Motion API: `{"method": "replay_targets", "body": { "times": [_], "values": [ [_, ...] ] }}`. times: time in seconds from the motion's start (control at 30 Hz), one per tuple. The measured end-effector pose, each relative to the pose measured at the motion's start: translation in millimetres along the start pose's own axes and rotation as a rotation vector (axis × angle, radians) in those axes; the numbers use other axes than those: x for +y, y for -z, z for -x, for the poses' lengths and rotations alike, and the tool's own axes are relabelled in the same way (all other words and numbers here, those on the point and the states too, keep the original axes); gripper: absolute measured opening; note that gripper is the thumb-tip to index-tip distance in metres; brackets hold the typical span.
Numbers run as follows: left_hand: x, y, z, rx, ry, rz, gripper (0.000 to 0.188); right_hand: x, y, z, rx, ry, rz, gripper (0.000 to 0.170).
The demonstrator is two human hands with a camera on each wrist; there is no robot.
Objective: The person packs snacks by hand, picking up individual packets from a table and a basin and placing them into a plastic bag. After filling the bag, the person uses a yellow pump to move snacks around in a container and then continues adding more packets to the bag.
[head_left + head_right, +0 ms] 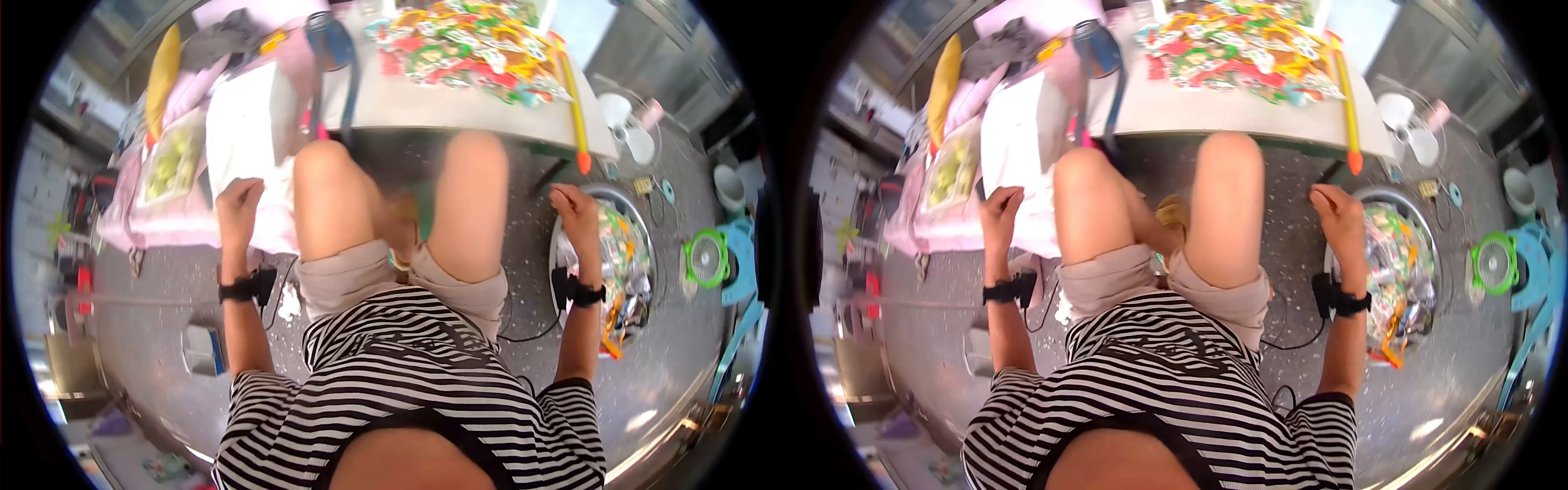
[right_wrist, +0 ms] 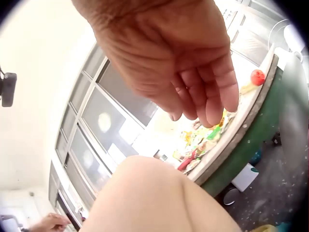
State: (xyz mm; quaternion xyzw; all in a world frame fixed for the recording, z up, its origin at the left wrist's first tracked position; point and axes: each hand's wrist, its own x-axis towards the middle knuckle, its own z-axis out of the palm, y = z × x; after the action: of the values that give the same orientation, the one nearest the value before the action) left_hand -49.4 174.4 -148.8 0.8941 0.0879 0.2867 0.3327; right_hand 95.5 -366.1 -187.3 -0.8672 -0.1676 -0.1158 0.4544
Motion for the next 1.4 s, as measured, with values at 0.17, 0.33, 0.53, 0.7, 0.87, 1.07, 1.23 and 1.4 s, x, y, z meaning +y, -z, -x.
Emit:
{"method": "replay_targets", "body": {
  "times": [0.17, 0.33, 0.53, 0.7, 0.87, 1.07, 1.23, 1.4],
  "values": [
    [-83, 3, -3, 0.155, 0.04, -0.172, 0.017, -64, 0, -19, -0.062, 0.017, -0.016, 0.019],
    [-133, -17, -20, 0.208, 0.161, -0.346, 0.02, -94, -7, -41, -0.077, 0.078, -0.024, 0.019],
    [-160, -21, -58, -0.046, 0.289, -0.716, 0.02, -123, -21, -58, -0.138, 0.104, 0.069, 0.019],
    [-178, -14, -71, 0.02, 0.259, -0.514, 0.013, -145, -32, -67, -0.181, 0.139, 0.074, 0.019],
    [-181, 4, -69, 0.137, 0.197, -0.203, 0.02, -164, -43, -83, -0.195, 0.152, 0.0, 0.014],
    [-137, 21, -76, 0.161, 0.326, 0.016, 0.018, -172, -62, -111, -0.226, 0.187, 0.009, 0.013],
    [-33, 6, -98, 0.004, 0.314, 0.664, 0.012, -198, -85, -127, -0.298, 0.115, -0.249, 0.015],
    [47, -56, -115, -0.218, 0.281, 0.962, 0.011, -227, -124, -130, -0.565, 0.036, -0.541, 0.019]
  ]
}}
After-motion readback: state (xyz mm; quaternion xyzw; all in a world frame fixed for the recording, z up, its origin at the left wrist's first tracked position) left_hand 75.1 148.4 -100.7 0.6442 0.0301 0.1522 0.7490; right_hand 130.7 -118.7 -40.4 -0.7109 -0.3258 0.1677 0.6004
